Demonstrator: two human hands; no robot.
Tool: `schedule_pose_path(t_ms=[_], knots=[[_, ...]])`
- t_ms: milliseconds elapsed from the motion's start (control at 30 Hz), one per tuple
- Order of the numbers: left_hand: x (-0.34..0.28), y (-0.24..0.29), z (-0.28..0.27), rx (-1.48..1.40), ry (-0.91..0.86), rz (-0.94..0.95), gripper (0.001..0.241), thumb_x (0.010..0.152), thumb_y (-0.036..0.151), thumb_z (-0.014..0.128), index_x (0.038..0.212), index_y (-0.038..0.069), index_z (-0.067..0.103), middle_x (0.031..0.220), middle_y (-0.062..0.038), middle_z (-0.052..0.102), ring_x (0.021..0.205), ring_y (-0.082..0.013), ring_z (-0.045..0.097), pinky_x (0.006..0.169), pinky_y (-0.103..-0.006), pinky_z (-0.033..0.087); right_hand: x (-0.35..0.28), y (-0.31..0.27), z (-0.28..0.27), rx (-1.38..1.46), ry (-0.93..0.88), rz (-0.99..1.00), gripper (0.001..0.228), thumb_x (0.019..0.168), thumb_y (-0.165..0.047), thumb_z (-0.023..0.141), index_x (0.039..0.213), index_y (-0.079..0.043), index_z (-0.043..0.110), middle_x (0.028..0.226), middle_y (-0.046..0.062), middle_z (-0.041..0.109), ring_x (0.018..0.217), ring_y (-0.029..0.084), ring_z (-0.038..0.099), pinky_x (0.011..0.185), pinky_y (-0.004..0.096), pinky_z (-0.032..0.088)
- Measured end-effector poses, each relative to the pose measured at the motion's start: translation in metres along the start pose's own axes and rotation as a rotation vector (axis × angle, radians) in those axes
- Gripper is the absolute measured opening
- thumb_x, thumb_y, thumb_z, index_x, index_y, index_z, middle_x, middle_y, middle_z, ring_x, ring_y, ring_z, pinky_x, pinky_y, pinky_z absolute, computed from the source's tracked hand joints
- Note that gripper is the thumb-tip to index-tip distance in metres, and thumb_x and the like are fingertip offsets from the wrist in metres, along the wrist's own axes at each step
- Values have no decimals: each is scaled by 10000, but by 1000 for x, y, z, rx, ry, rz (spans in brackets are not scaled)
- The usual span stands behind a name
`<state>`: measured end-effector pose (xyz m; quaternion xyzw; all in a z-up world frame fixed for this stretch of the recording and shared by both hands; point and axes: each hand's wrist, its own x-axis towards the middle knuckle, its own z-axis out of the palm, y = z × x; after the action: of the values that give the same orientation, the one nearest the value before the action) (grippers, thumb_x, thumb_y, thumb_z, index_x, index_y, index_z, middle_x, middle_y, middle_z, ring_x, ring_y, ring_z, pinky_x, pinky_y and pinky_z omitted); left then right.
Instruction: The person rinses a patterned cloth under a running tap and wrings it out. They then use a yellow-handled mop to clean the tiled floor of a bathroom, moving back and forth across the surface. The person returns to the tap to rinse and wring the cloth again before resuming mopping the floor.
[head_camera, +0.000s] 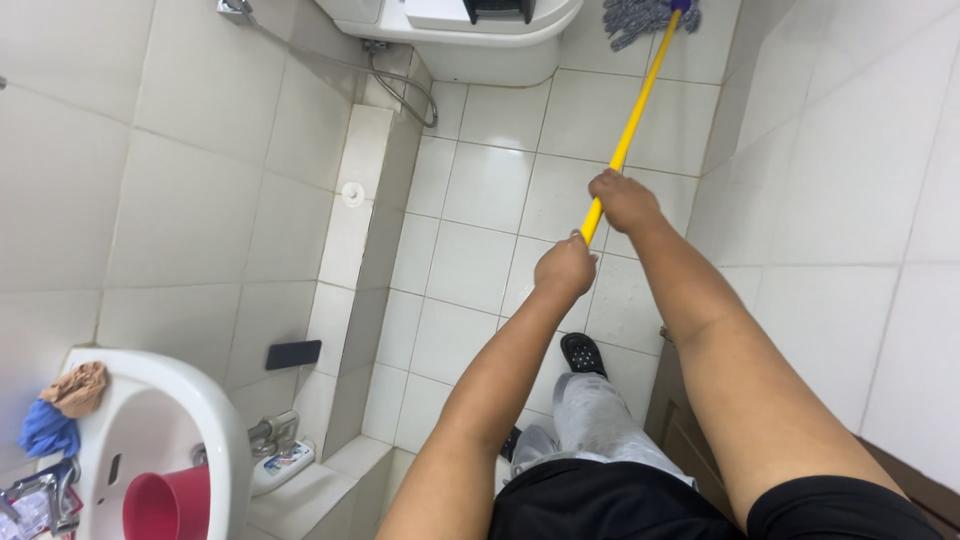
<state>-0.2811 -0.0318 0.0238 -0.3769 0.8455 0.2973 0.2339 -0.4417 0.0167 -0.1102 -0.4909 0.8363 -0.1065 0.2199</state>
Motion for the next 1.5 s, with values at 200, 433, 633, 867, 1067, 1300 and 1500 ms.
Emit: schedule_pose_path(t_ms=[200,433,633,867,1067,1300,1500], knots=[[19,25,10,82,-72,5,531,998,252,567,1469,37,448,1111,-112,747,986,-276,748,790,-437,616,-16,16,-28,143,62,206,212,911,-41,578,1097,-131,629,1480,86,521,1294,285,523,993,427,478],[-71,-96,35,127,-91,23,644,997,367,595,1543,111,369,1112,-133,739,993,-333,715,818,-486,568,-57,-49,86,226,45,-63,212,934,-16,558,1111,-94,645,1491,110,546,1488,340,391,1167,467,381],[-219,-195,21,114,-83,-70,674,970,413,626,1553,183,377,1069,-147,741,955,-350,713,805,-499,567,-148,-192,112,185,-51,-231,308,881,-102,629,1185,-58,597,1471,153,529,1482,357,346,1188,488,316],[-416,-319,37,86,-65,-242,649,932,437,647,1528,331,413,1119,-89,740,1000,-326,702,845,-473,559,-251,-358,151,86,-388,-586,350,919,-348,695,1138,-91,602,1171,146,645,1218,340,566,1157,538,345],[-590,-406,37,48,-68,-524,624,900,424,678,1484,448,463,1107,-67,754,1007,-298,713,864,-446,556,-348,-510,200,101,-594,-894,348,937,-404,672,1103,-101,633,1069,116,682,1031,334,647,942,477,480],[-656,-445,70,16,-90,-618,588,901,413,682,1457,477,502,1057,-71,767,958,-279,731,841,-425,570,-394,-557,214,110,-848,-942,335,999,-376,596,1188,-100,597,1132,128,656,1073,339,633,923,485,502],[-590,-422,91,119,12,-422,566,920,379,661,1461,406,499,1020,-81,735,898,-300,713,781,-450,572,-360,-487,223,116,-772,-882,301,987,-336,622,1177,-104,609,1139,118,660,1072,341,637,933,479,500]])
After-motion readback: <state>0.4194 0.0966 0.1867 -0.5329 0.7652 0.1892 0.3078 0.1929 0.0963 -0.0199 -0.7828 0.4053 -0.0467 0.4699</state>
